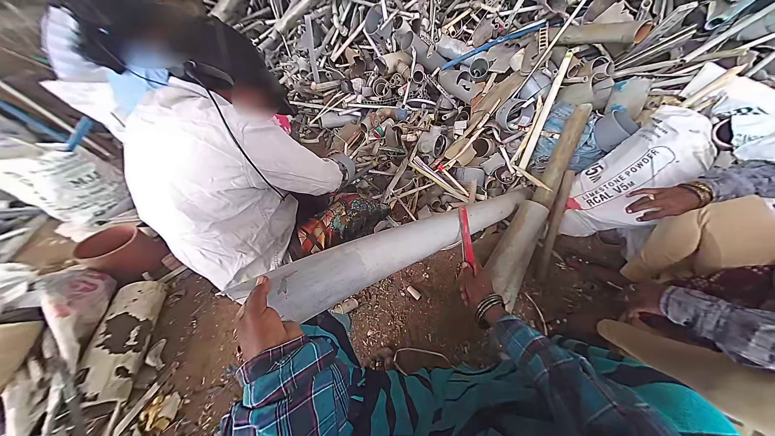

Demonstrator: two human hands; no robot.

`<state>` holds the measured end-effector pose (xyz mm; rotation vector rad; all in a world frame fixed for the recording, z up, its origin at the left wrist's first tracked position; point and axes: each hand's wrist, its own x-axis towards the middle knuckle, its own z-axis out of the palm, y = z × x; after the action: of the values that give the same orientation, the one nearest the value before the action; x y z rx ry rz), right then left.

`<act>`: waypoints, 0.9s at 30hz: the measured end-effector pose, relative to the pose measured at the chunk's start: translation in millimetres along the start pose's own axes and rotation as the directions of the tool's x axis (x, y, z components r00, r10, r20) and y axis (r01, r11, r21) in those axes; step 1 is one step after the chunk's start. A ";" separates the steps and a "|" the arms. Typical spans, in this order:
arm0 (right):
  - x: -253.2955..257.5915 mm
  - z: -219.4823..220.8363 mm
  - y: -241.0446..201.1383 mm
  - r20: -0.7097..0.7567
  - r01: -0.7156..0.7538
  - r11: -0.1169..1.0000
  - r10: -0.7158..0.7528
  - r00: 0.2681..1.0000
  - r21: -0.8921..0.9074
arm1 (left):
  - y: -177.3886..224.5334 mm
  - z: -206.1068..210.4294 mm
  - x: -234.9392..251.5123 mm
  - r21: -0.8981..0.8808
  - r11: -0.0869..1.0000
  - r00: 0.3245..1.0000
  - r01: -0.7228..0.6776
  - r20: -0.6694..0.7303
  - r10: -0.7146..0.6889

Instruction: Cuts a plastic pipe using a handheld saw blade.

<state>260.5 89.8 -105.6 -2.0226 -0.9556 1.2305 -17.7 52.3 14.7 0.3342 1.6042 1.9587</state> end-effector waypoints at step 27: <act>-25.3 6.7 -195.8 0.364 0.453 0.187 -0.371 0.854 -0.872 | 9.4 10.2 -3.7 -0.119 0.993 1.000 0.028 0.008 -0.027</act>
<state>192.5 182.6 54.9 -2.1534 -2.5470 0.3260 -11.8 57.4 26.8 0.2686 1.4727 2.0195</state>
